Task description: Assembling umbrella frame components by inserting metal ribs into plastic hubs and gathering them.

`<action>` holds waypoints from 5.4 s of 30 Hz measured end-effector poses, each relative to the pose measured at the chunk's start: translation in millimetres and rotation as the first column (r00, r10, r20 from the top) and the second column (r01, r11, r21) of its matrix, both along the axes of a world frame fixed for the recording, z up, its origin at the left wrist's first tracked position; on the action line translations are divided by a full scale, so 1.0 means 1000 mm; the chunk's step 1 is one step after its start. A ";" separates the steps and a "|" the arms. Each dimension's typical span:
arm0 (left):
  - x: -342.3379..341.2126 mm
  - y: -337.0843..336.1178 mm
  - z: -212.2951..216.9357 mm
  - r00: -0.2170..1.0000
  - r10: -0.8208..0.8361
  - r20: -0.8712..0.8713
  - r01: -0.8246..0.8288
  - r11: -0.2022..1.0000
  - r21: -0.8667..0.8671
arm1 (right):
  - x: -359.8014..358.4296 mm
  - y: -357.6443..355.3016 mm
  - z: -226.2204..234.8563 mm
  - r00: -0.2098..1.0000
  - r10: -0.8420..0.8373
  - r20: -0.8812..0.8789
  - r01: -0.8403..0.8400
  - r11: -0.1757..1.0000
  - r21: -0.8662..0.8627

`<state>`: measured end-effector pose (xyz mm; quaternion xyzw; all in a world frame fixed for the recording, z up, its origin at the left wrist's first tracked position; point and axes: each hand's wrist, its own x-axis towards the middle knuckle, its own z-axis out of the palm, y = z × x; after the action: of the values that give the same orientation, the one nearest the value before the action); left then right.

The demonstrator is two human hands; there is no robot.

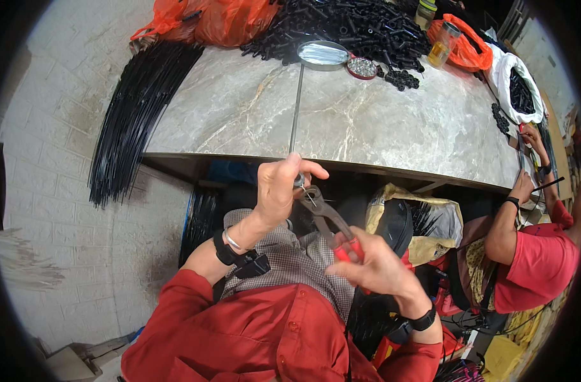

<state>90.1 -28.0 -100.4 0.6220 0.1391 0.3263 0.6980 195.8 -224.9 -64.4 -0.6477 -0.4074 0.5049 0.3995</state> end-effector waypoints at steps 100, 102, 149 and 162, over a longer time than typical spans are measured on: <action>-0.006 0.028 -0.003 0.994 0.113 0.000 -0.113 0.993 0.040 | -0.027 0.013 -0.020 0.465 0.034 -0.885 0.061 0.996 0.070; -0.007 0.027 -0.001 0.993 0.115 -0.010 -0.114 0.993 0.028 | -0.024 0.012 -0.019 0.551 0.063 -0.832 -0.003 0.997 0.073; 0.007 0.077 -0.033 0.934 -0.297 0.196 0.338 0.913 -0.228 | 0.244 0.238 -0.057 0.393 -0.425 0.815 0.195 0.905 0.378; 0.010 0.085 -0.045 0.896 -0.360 0.259 0.431 0.845 -0.318 | 0.261 0.260 -0.071 0.299 -0.308 0.903 0.186 0.947 0.262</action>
<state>100.0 57.1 -145.2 0.4619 -0.0011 0.2006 0.8639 456.7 35.1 -135.3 -0.8507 -0.4835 -0.0476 0.2006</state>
